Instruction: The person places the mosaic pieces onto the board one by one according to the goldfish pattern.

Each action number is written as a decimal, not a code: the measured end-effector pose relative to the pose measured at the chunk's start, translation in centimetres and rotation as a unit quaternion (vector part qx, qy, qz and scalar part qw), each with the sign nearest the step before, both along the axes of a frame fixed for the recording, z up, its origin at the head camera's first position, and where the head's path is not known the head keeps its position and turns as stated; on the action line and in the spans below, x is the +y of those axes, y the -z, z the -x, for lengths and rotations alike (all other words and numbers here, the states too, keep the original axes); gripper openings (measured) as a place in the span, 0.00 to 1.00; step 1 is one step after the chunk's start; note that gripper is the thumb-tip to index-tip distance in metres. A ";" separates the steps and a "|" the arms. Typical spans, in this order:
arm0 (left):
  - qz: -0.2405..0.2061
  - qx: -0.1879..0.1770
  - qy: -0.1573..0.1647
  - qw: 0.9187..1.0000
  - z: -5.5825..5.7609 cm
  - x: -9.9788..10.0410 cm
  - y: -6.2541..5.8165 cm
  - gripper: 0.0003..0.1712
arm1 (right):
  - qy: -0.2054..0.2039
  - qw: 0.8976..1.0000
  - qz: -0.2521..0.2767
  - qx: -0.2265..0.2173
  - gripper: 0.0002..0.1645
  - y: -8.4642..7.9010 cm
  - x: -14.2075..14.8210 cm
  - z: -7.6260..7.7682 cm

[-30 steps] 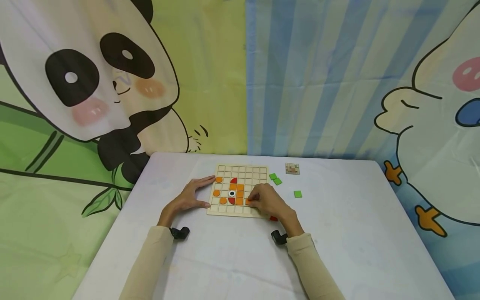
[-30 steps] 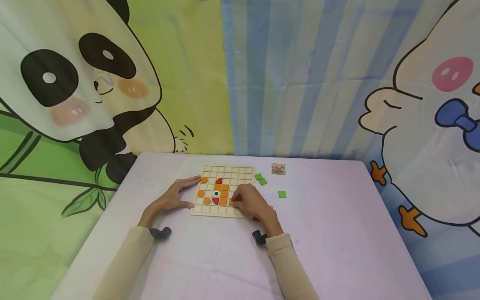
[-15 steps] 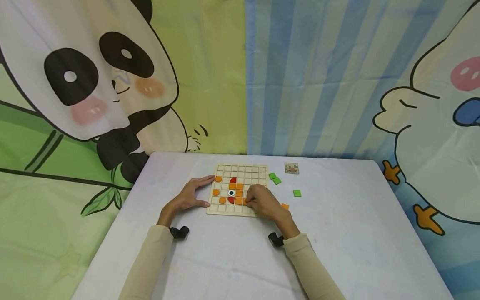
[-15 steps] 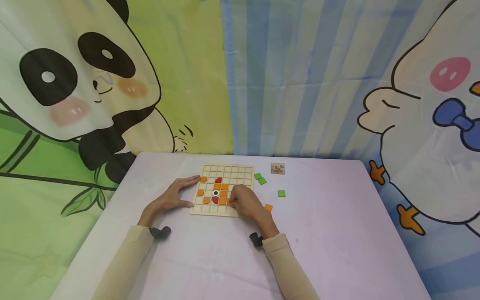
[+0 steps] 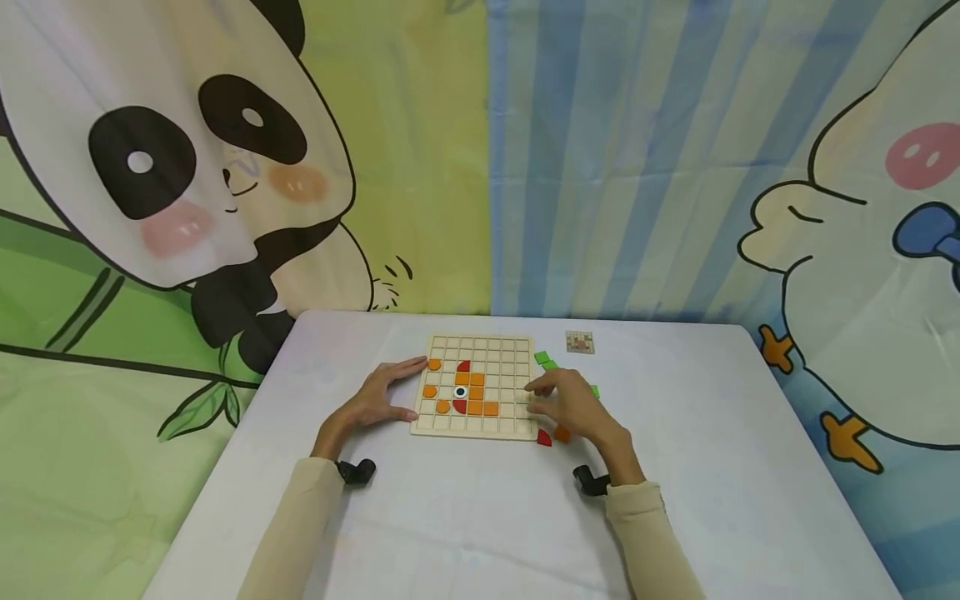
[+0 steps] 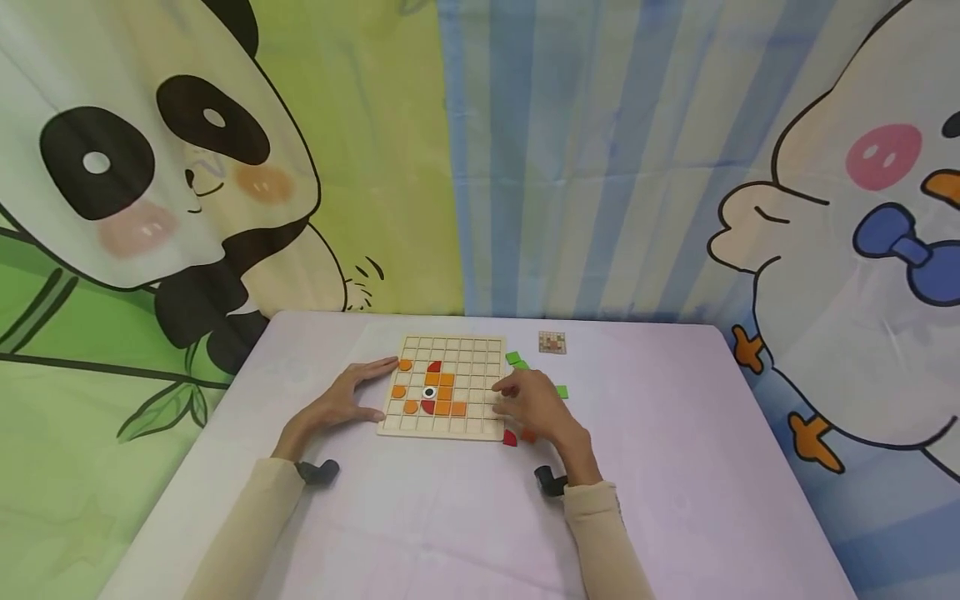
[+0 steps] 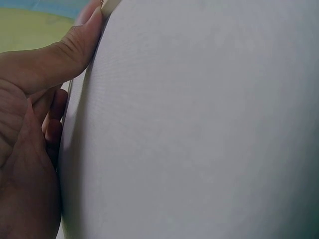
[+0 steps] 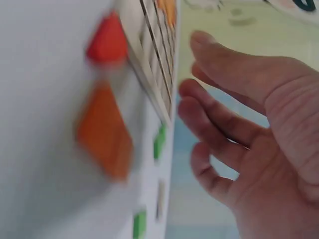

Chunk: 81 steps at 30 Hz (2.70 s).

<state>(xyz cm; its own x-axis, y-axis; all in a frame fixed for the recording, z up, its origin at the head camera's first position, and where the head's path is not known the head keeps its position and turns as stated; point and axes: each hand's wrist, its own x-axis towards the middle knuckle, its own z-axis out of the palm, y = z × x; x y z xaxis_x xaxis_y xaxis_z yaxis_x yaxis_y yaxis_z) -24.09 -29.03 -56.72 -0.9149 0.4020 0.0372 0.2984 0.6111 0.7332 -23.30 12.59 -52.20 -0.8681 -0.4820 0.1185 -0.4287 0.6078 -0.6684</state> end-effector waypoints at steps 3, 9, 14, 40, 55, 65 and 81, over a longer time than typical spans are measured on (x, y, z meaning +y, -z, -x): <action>-0.001 0.003 -0.001 1.000 0.0 0.0 0.0 0.62 | 0.011 0.999 -0.019 -0.034 0.20 -0.6 2.4 -0.1; 0.000 0.008 0.003 1.000 0.1 -0.2 0.3 0.62 | 0.013 0.996 -0.048 -0.073 0.27 -0.9 5.3 -0.5; 0.005 0.010 0.001 1.000 0.1 -0.2 0.4 0.62 | 0.020 0.995 -0.060 -0.078 0.26 -0.3 5.6 -0.6; -0.016 0.064 0.021 0.998 0.2 -0.5 1.2 0.60 | -0.013 1.000 0.003 -0.013 0.17 0.3 3.4 0.6; -0.006 0.026 0.006 1.000 0.5 -0.5 1.2 0.62 | -0.009 0.999 0.028 0.025 0.06 2.1 -4.5 2.2; 0.009 0.013 0.003 1.000 0.1 -0.2 0.0 0.61 | -0.032 0.998 -0.010 0.061 0.09 1.8 -5.9 2.2; 0.000 0.025 0.011 1.000 0.0 -0.3 0.4 0.62 | -0.056 0.995 -0.046 0.071 0.09 1.7 -6.8 1.9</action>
